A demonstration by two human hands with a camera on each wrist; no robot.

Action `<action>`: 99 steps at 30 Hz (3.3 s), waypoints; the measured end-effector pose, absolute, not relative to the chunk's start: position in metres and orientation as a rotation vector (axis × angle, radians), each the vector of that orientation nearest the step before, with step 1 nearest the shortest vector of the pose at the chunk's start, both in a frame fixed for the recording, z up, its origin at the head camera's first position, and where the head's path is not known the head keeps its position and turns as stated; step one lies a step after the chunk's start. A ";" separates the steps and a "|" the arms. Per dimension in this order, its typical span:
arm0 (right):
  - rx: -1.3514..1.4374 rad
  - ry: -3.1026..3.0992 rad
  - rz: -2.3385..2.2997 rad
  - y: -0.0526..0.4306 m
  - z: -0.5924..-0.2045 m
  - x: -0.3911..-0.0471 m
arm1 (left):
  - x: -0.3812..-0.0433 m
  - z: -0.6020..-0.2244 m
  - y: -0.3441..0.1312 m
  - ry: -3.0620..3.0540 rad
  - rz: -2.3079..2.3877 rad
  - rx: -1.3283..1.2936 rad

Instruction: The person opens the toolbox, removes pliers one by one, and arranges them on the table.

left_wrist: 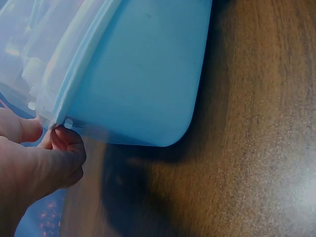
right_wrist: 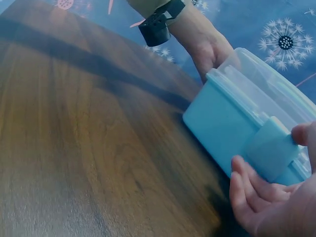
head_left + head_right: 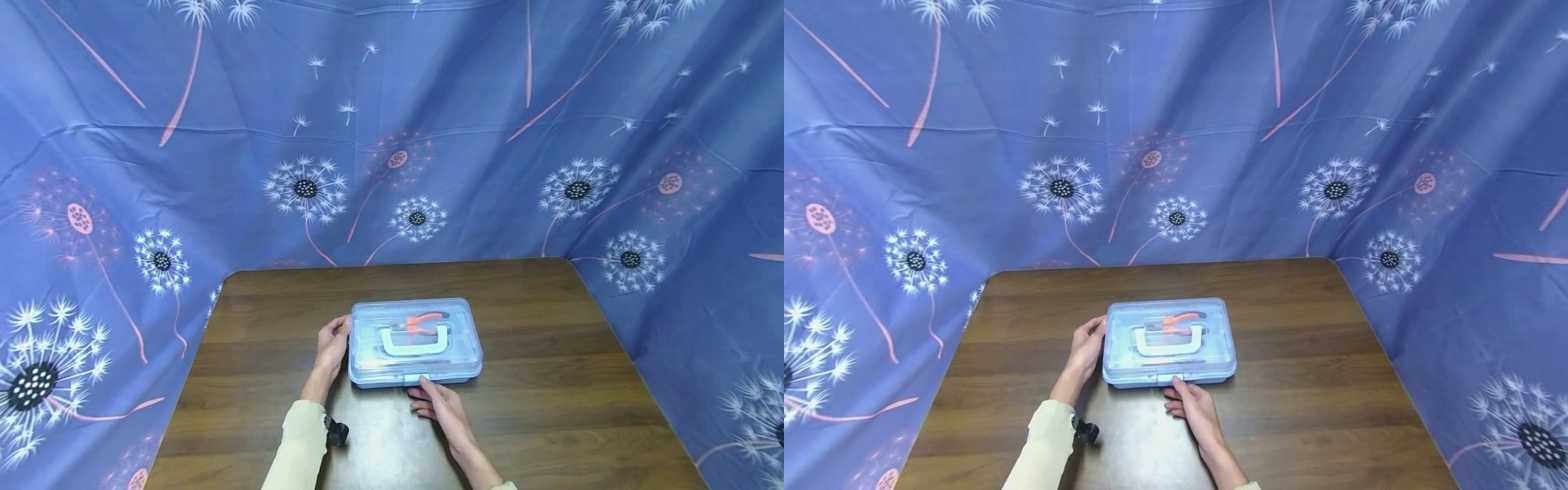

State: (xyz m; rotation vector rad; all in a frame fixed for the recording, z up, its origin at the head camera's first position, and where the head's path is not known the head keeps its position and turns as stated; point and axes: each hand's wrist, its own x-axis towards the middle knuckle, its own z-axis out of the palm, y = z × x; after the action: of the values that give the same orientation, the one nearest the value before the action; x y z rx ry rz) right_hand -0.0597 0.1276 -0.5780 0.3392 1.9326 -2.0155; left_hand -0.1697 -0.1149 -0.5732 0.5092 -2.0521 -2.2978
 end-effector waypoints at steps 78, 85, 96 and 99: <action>0.168 2.094 -1.928 0.177 -0.601 -0.066 | -0.166 -0.575 -0.117 -2.084 -2.251 0.458; 0.324 2.253 -1.866 0.202 -0.594 -0.066 | -0.166 -0.574 -0.117 -2.080 -2.257 0.485; 0.006 2.434 -1.978 0.228 -0.585 -0.077 | -0.167 -0.573 -0.118 -2.078 -2.273 0.456; -0.125 2.520 -1.984 0.225 -0.589 -0.081 | -0.167 -0.573 -0.118 -2.081 -2.272 0.454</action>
State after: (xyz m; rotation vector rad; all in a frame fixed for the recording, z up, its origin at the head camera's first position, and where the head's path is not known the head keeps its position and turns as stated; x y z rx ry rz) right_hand -0.0810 0.2248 -0.5894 -0.1249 2.5196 -1.9835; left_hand -0.1667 -0.1182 -0.5733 0.4538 -2.0808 -2.2717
